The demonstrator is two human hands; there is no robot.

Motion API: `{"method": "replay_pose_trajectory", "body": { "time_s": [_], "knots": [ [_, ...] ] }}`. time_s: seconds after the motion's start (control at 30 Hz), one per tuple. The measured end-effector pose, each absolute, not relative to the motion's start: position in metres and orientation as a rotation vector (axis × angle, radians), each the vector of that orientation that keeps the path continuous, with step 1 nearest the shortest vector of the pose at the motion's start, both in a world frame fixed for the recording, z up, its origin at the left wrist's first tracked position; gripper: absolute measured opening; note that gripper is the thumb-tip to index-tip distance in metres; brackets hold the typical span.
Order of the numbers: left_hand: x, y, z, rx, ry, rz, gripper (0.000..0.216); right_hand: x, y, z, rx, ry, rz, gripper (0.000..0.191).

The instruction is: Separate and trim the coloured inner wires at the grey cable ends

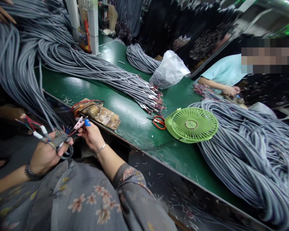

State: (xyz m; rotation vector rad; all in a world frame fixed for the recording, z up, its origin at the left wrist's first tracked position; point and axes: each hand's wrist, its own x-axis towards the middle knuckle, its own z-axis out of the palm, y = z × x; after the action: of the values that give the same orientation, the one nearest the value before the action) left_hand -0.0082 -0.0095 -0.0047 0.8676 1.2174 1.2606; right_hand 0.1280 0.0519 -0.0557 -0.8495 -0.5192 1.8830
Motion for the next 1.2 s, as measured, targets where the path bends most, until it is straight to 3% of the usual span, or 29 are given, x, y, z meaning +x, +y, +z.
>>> {"method": "replay_pose_trajectory", "body": {
  "time_s": [0.37, 0.63, 0.8, 1.03, 1.2],
  "knots": [
    [-0.004, 0.001, -0.014, 0.822, 1.242, 1.24, 0.029, 0.118, 0.06, -0.062, -0.773, -0.408, 1.917, 0.028],
    [-0.012, -0.007, -0.017, 0.903, 1.247, 1.203, 0.027, 0.129, 0.052, -0.062, -0.807, -0.615, 2.049, 0.059],
    [-0.016, -0.014, -0.022, 1.016, 1.28, 1.172, 0.035, 0.144, 0.045, -0.062, -0.861, -0.936, 2.078, 0.06],
    [-0.018, -0.015, -0.029, 1.261, 1.315, 0.908, 0.048, 0.154, 0.039, -0.057, -0.835, -1.206, 1.914, 0.06],
    [-0.019, -0.013, -0.027, 1.234, 1.295, 0.673, 0.044, 0.157, 0.037, -0.053, -0.86, -1.409, 1.851, 0.059]
  ]
}}
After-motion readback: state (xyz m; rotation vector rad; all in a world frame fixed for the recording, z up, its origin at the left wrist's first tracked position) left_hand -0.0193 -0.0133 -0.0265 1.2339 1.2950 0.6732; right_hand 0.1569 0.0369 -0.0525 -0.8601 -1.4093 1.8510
